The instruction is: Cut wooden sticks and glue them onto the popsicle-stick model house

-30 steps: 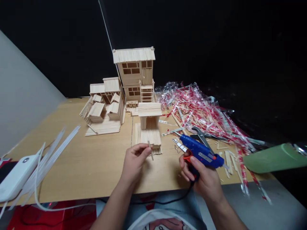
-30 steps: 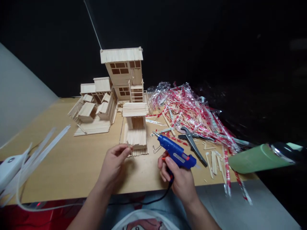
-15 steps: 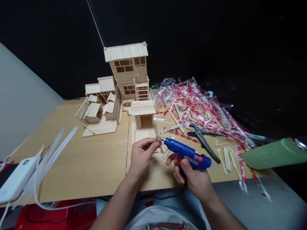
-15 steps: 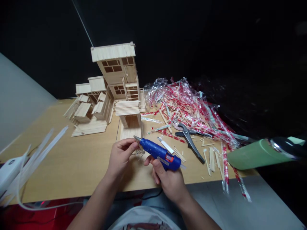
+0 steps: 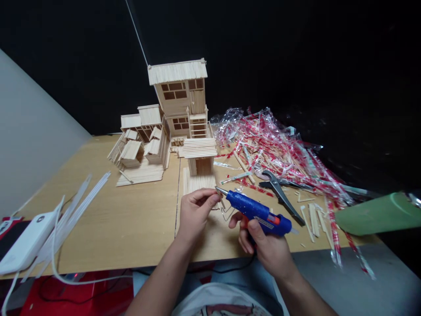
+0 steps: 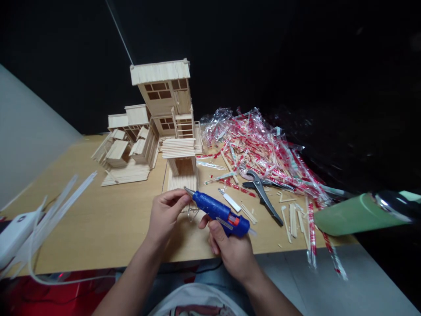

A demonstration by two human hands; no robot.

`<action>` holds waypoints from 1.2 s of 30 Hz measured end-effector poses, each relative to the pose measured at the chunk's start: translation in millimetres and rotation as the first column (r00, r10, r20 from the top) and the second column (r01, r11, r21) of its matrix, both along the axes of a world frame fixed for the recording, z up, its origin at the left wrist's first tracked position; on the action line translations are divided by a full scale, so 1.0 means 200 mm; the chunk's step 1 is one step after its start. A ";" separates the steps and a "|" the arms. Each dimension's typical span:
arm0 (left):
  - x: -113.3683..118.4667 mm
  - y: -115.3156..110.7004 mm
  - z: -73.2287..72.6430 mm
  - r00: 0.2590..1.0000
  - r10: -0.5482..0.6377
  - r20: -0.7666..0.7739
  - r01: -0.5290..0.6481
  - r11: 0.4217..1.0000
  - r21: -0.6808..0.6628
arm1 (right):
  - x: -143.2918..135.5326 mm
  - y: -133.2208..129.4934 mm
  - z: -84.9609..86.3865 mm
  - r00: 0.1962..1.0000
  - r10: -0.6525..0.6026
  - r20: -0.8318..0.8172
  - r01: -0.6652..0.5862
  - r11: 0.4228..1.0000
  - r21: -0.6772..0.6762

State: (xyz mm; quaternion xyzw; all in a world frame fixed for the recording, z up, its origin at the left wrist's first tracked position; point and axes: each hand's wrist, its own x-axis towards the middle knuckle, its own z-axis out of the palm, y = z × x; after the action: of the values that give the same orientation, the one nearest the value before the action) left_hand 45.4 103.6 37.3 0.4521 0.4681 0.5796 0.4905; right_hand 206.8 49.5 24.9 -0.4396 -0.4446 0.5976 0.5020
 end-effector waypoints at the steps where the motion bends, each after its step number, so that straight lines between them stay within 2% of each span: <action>1: 0.00 0.00 0.00 1.000 0.004 -0.006 -0.004 1.000 0.001 | 0.00 0.00 0.00 1.000 0.000 0.001 0.000 1.000 -0.002; 11: -0.02 0.01 0.01 0.999 0.040 -0.010 -0.040 0.999 -0.005 | 0.00 -0.01 -0.02 1.000 0.024 0.010 -0.024 1.000 -0.002; 31: -0.04 0.04 0.02 0.993 0.096 0.074 -0.102 0.991 0.088 | -0.02 0.00 0.01 0.988 0.077 -0.131 -0.084 0.996 -0.043; 36: -0.05 0.05 0.00 0.990 0.117 0.072 -0.126 0.984 0.129 | -0.02 0.00 0.00 0.987 0.050 -0.153 -0.057 0.997 -0.046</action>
State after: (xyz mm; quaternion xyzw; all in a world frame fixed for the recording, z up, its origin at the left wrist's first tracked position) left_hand 36.3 113.6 37.9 0.4356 0.4391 0.6526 0.4376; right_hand 201.9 50.4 25.3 -0.3932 -0.4013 0.6538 0.5068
